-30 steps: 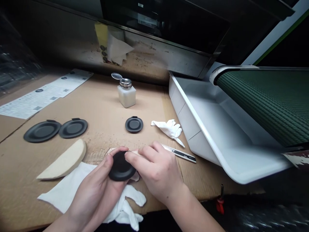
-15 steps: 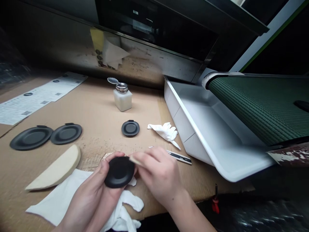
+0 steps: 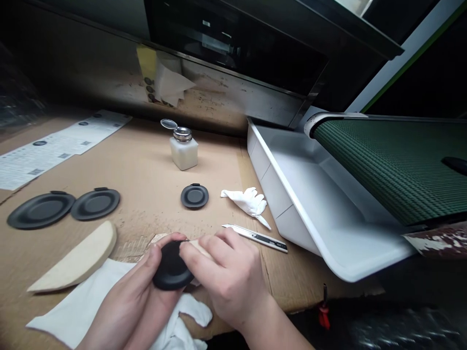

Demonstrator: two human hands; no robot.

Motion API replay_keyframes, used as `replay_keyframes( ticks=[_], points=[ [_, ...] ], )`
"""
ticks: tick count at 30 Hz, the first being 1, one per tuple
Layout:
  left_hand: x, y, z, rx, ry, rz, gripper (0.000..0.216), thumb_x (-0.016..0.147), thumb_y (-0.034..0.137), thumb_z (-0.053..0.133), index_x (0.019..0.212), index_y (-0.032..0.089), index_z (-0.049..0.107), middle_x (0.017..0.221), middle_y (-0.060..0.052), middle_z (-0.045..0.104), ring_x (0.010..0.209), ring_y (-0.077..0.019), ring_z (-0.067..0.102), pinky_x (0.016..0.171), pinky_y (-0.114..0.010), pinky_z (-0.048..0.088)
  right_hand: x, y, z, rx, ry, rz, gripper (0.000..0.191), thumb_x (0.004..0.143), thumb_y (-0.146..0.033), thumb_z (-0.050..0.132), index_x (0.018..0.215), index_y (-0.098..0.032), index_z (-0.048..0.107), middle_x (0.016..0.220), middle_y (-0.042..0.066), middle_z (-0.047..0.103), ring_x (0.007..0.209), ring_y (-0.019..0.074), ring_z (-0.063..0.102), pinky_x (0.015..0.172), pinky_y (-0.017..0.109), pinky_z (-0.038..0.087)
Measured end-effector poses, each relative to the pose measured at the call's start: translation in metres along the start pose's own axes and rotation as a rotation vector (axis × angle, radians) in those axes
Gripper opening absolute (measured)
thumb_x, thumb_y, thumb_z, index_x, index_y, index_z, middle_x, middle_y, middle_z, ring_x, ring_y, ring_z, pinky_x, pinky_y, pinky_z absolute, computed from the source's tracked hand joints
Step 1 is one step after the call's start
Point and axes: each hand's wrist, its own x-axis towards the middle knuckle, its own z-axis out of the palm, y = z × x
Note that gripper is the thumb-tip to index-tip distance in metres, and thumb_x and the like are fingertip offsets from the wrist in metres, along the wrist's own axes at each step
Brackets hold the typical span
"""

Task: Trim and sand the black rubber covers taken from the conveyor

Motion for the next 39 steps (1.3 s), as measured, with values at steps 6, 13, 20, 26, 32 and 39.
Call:
replay_keyframes(
  ticks=[6,13,20,26,32,39],
  points=[
    [0.001,0.000,-0.004,-0.072,-0.012,0.004,0.026,0.087,0.035,0.045,0.093,0.016,0.062,0.102,-0.011,0.065,0.114,-0.0282,0.051,0.100,-0.044,0.033,-0.021,-0.014,-0.003,0.010,-0.011,0.032,0.025,0.080,-0.010,0.055,0.103,-0.016,0.062,0.081,0.005,0.067,0.068,0.0132,0.055,0.058,0.025,0.048],
    [0.001,-0.002,-0.006,-0.074,-0.059,0.032,0.027,0.088,0.036,0.041,0.096,0.018,0.060,0.101,-0.008,0.065,0.115,-0.0278,0.049,0.104,-0.045,0.027,-0.027,-0.010,-0.007,0.207,0.064,0.090,0.025,0.076,-0.003,0.059,0.096,-0.016,0.063,0.080,0.004,0.067,0.074,0.0128,0.057,0.063,0.026,0.051],
    [0.001,-0.003,-0.006,-0.082,-0.061,0.045,0.028,0.088,0.037,0.041,0.095,0.017,0.060,0.100,-0.008,0.062,0.112,-0.0251,0.049,0.104,-0.043,0.026,-0.025,-0.023,0.009,0.141,0.063,0.072,0.015,0.078,-0.010,0.059,0.089,-0.017,0.066,0.075,0.004,0.067,0.068,0.0128,0.057,0.057,0.026,0.048],
    [0.000,-0.002,-0.004,-0.068,0.014,-0.024,0.037,0.086,0.040,0.045,0.113,0.016,0.054,0.106,-0.013,0.062,0.111,-0.0273,0.050,0.102,-0.042,0.030,-0.017,-0.035,0.016,0.123,0.093,0.018,0.014,0.077,-0.010,0.060,0.088,-0.015,0.067,0.077,0.005,0.067,0.068,0.0130,0.056,0.057,0.026,0.046],
    [0.003,-0.003,-0.005,-0.136,-0.015,0.002,0.032,0.087,0.036,0.044,0.103,0.013,0.060,0.104,-0.012,0.062,0.111,-0.0251,0.051,0.103,-0.041,0.030,-0.026,-0.020,-0.004,0.109,-0.046,0.070,0.018,0.078,-0.006,0.057,0.093,-0.015,0.065,0.078,0.004,0.067,0.070,0.0127,0.055,0.059,0.026,0.045],
    [0.001,-0.001,-0.003,-0.160,-0.070,-0.033,0.042,0.089,0.044,0.035,0.092,0.014,0.064,0.095,-0.009,0.065,0.104,-0.0235,0.055,0.100,-0.039,0.034,0.004,-0.034,0.028,0.095,0.065,0.103,0.023,0.077,-0.009,0.059,0.098,-0.017,0.063,0.079,0.003,0.066,0.069,0.0130,0.053,0.061,0.028,0.045]
  ],
)
